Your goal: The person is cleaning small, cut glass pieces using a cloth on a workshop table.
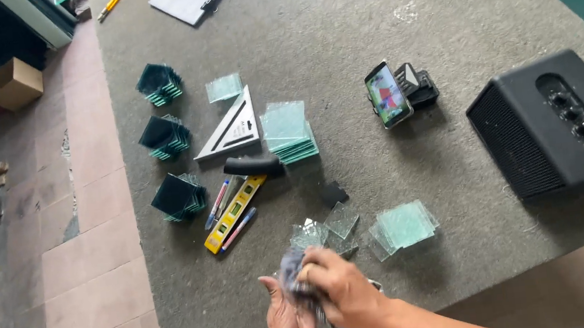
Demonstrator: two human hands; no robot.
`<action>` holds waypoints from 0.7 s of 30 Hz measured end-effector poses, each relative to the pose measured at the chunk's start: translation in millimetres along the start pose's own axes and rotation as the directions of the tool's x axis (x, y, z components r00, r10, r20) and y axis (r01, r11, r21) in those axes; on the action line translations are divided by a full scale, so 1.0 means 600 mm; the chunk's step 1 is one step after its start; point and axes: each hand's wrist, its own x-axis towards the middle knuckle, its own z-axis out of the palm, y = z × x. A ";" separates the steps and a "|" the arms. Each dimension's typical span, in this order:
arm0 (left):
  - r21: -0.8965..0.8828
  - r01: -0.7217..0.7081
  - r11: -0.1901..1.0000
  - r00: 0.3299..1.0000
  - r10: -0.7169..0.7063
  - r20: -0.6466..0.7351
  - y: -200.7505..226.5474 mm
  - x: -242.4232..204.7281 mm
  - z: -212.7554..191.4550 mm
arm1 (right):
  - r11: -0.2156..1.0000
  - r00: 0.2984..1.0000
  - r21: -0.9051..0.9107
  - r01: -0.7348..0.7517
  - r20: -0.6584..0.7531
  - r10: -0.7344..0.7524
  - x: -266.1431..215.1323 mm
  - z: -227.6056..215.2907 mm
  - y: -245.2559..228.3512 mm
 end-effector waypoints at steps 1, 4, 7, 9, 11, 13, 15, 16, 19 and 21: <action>0.077 -0.088 0.993 0.993 0.093 -0.066 0.000 -0.008 0.037 | 0.990 0.992 -0.070 -0.122 -0.029 0.120 0.001 0.005 0.013; 0.112 -0.169 0.979 0.958 0.189 -0.215 0.000 -0.029 0.123 | 0.987 0.991 -0.086 -0.132 0.015 0.134 0.010 -0.007 -0.005; 0.115 -0.170 0.979 0.959 0.192 -0.209 0.001 -0.021 0.080 | 0.968 0.971 -0.079 -0.238 0.017 0.240 -0.002 0.011 0.022; 0.158 -0.173 0.972 0.980 0.186 -0.070 0.008 0.001 0.042 | 0.892 0.904 -0.148 -0.427 -0.079 0.419 0.008 0.012 0.023; 0.187 -0.137 0.973 0.962 0.176 -0.211 0.010 0.016 0.019 | 0.998 0.998 0.003 -0.068 -0.017 0.069 0.026 -0.001 -0.030; 0.322 -0.232 0.918 0.952 0.282 -0.117 0.002 0.087 -0.126 | 0.982 0.984 -0.060 -0.177 -0.031 0.176 0.016 0.005 0.006; 0.438 -0.335 0.834 0.928 0.371 0.004 -0.010 0.121 -0.179 | 0.952 0.960 -0.123 -0.280 -0.054 0.275 0.002 0.008 0.018; 0.434 -0.323 0.841 0.933 0.361 -0.005 -0.013 0.127 -0.157 | 0.960 0.966 -0.111 -0.258 -0.057 0.253 -0.001 0.007 0.018; 0.428 -0.284 0.858 0.940 0.337 -0.051 -0.006 0.102 -0.117 | 0.966 0.970 -0.083 -0.244 -0.044 0.241 0.004 -0.003 0.015; 0.424 -0.255 0.869 0.942 0.323 -0.094 -0.009 0.066 -0.097 | 0.965 0.967 -0.065 -0.255 -0.024 0.254 -0.007 0.004 0.015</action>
